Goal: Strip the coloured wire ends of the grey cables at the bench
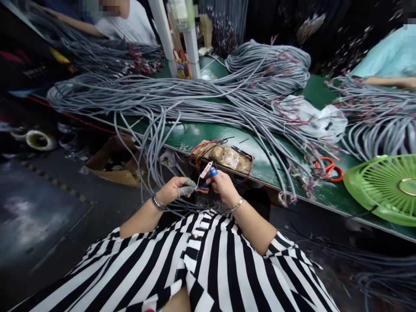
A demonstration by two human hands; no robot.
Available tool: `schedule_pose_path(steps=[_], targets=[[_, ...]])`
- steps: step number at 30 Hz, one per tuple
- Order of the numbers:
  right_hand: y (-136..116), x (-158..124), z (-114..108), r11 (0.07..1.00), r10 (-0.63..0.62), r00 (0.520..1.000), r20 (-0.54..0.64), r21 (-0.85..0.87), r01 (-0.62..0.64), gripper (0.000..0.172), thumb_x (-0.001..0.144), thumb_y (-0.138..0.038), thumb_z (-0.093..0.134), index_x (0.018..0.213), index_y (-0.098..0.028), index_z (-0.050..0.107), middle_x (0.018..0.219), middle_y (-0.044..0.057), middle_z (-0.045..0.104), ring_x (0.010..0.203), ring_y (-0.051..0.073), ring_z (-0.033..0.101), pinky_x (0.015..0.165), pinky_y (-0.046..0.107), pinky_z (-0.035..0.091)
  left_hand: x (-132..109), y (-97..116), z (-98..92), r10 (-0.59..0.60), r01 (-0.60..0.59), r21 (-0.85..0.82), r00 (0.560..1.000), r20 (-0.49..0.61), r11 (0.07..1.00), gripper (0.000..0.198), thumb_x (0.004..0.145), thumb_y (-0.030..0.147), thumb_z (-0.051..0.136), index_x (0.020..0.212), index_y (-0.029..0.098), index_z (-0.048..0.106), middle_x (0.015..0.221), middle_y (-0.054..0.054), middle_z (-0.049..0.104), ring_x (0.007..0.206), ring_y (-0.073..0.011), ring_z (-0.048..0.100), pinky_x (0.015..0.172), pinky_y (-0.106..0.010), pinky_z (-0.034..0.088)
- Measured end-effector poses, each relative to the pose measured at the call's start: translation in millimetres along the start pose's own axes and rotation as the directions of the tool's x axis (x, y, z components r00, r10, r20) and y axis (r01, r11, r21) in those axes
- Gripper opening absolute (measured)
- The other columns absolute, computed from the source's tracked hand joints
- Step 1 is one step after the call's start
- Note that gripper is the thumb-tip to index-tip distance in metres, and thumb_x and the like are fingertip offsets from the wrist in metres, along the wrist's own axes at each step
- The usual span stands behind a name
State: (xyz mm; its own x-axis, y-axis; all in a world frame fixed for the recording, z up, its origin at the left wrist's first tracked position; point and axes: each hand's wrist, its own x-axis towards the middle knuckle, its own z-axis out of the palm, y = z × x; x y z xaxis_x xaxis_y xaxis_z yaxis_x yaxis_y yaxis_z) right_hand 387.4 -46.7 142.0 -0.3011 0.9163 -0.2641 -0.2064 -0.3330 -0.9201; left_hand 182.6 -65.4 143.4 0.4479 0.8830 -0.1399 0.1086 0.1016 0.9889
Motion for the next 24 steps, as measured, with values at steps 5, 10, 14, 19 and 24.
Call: schedule_pose_path(steps=[5,10,14,19,24], targets=[[-0.1,-16.0,-14.9,0.889,-0.321,0.947,-0.027,-0.354,0.292,0.045,0.082,-0.059,0.053,0.064,-0.017,0.055,0.054,-0.001,0.050,0.047,0.008,0.038,0.046,0.023,0.030,-0.1,-2.0,-13.4,-0.069,-0.003,0.338,0.977,0.201,0.941,0.029,0.075,0.034,0.068,0.094,0.013,0.071,0.096,-0.009,0.072,0.089,-0.0183,0.064,0.085,-0.029,0.050],[-20.4,-34.2,-40.9,0.439,-0.751,0.657,0.072,-0.688,0.578,0.030,0.090,-0.037,0.049,0.069,-0.018,0.057,0.062,0.001,0.051,0.059,0.012,0.046,0.059,0.025,0.038,11.3,33.6,-28.6,0.017,-0.035,0.292,0.998,0.064,0.956,0.032,0.078,0.041,0.065,0.095,0.013,0.070,0.091,-0.010,0.073,0.083,-0.0194,0.067,0.079,-0.031,0.054],[-30.9,-34.1,-66.6,0.183,-0.818,0.556,0.145,-0.852,0.491,0.030,0.090,-0.032,0.047,0.064,-0.019,0.051,0.062,0.001,0.048,0.059,0.013,0.043,0.058,0.026,0.034,39.8,86.1,-25.7,0.135,-0.139,0.326,0.990,0.035,0.935,0.035,0.077,0.042,0.068,0.095,0.013,0.070,0.081,-0.009,0.072,0.073,-0.0192,0.067,0.070,-0.029,0.055],[-31.5,-26.4,-81.6,0.121,-0.744,0.639,0.198,-0.900,0.419,0.025,0.088,-0.032,0.050,0.067,-0.019,0.052,0.069,0.003,0.053,0.062,0.013,0.047,0.059,0.026,0.031,108.4,140.1,14.0,0.332,-0.412,0.566,0.911,0.243,0.714,0.030,0.080,0.040,0.064,0.096,0.016,0.071,0.090,-0.007,0.072,0.082,-0.0190,0.066,0.078,-0.029,0.053],[-36.1,-26.0,-83.9,0.156,-0.715,0.674,0.184,-0.898,0.411,0.026,0.085,-0.030,0.054,0.063,-0.019,0.046,0.065,0.001,0.050,0.062,0.013,0.045,0.059,0.025,0.031,183.8,155.7,79.3,0.315,-0.642,0.742,0.757,0.573,0.193,0.030,0.081,0.025,0.059,0.108,0.017,0.066,0.111,-0.009,0.065,0.102,-0.0223,0.060,0.092,-0.035,0.046]])
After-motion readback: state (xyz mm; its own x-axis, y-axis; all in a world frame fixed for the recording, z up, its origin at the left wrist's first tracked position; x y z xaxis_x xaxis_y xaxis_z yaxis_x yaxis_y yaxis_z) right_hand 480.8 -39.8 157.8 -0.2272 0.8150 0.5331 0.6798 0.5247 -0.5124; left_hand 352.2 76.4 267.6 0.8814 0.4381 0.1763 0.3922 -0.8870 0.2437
